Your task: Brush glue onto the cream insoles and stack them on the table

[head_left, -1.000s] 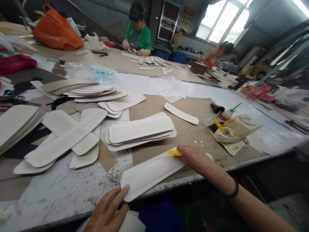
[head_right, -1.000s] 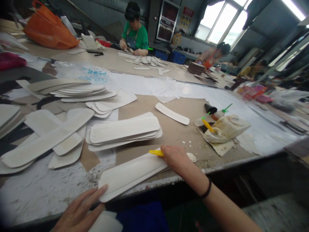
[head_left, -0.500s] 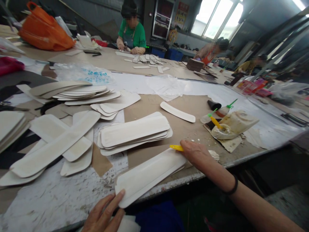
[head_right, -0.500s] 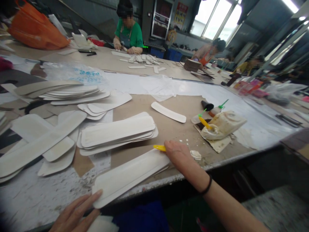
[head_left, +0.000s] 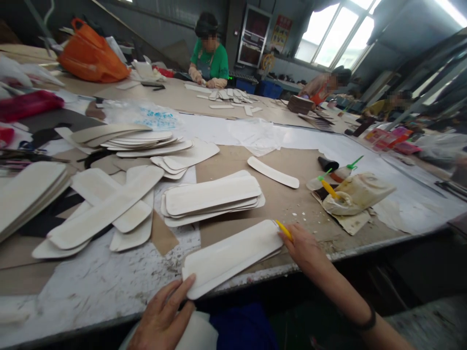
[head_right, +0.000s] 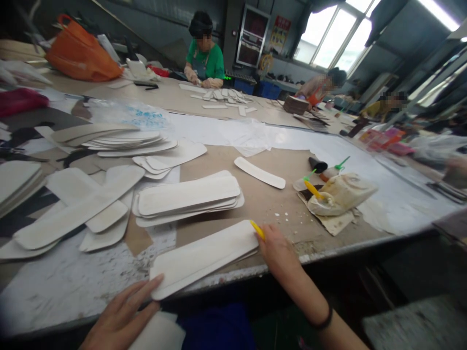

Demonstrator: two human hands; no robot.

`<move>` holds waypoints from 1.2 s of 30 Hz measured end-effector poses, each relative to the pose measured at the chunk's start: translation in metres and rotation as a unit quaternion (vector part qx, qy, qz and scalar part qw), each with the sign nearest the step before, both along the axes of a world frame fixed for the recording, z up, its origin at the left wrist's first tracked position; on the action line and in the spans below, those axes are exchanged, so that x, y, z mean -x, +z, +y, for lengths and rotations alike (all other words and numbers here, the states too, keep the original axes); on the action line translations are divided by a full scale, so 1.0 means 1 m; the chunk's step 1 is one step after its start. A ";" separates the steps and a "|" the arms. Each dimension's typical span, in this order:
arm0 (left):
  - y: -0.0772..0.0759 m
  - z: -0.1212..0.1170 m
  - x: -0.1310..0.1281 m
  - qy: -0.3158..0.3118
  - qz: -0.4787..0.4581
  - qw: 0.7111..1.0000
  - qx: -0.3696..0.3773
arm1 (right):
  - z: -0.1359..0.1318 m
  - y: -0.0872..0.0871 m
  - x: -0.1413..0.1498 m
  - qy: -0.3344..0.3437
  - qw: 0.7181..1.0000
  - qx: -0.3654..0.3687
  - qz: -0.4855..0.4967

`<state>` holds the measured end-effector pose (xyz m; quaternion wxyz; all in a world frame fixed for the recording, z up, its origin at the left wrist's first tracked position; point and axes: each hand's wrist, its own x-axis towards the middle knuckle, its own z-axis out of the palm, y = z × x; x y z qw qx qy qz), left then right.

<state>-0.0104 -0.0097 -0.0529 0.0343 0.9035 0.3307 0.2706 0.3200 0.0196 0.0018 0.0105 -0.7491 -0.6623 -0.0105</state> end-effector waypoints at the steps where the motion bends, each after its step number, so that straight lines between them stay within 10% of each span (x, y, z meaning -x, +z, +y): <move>1: 0.002 -0.001 -0.001 0.008 0.000 1.000 0.007 | 0.000 0.000 0.002 -0.007 1.000 -0.006 -0.010; 15: 0.002 -0.007 -0.004 0.048 -0.023 0.998 0.017 | -0.004 -0.016 0.011 -0.005 0.998 -0.055 -0.009; 20: -0.003 -0.006 -0.002 0.045 -0.008 0.999 -0.007 | -0.002 -0.010 0.008 -0.030 0.984 -0.083 0.157; 25: -0.001 -0.005 -0.002 0.025 -0.001 0.999 -0.032 | 0.004 0.006 0.003 -0.146 0.902 0.030 0.405; 36: -0.013 -0.009 -0.001 0.027 -0.138 0.986 0.087 | 0.006 0.021 0.004 -0.082 0.906 0.027 0.415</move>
